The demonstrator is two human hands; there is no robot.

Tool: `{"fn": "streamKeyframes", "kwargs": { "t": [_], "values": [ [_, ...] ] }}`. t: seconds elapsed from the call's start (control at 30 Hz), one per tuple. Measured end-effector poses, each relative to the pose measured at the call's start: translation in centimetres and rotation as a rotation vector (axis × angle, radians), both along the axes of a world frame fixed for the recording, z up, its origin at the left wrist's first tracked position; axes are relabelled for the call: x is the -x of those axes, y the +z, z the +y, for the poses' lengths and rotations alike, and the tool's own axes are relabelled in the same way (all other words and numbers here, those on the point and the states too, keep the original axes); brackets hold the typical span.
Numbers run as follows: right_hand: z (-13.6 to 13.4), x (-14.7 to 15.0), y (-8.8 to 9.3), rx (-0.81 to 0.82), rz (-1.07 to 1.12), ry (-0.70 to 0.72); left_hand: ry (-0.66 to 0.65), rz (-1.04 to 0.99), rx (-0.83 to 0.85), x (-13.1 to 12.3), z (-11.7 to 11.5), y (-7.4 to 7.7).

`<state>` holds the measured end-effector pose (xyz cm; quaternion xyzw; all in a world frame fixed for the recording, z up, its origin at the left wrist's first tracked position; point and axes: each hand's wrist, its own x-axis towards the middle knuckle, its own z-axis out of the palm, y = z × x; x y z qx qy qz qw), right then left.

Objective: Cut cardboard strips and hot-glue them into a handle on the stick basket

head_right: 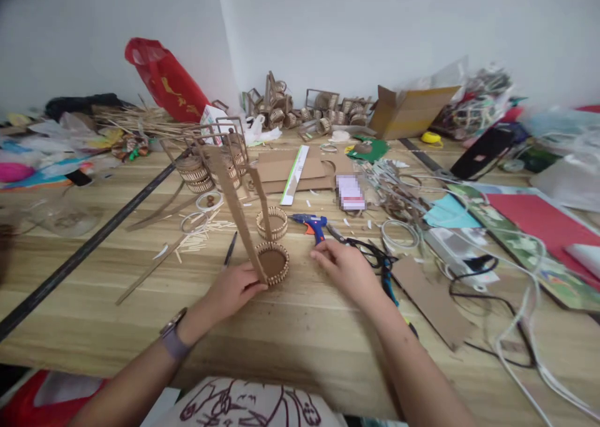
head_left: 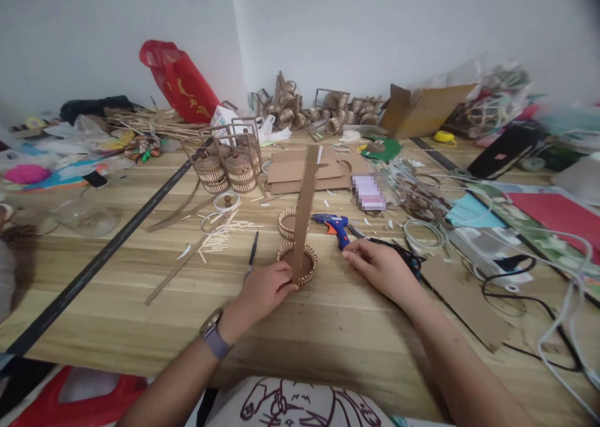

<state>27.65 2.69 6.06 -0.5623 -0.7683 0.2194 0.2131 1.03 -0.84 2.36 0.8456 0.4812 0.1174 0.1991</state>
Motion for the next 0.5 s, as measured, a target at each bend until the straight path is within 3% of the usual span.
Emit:
{"fn": "streamKeyframes", "kwargs": {
  "t": [0.2, 0.5],
  "values": [
    [2.7, -1.0, -1.0, -0.049, -0.115, -0.109, 0.001, 0.014, 0.023, 0.3, 0.2, -0.1],
    [0.2, 3.5, -0.4, -0.058, 0.046, 0.296, 0.033, -0.074, 0.014, 0.3, 0.1, 0.1]
  ]
}}
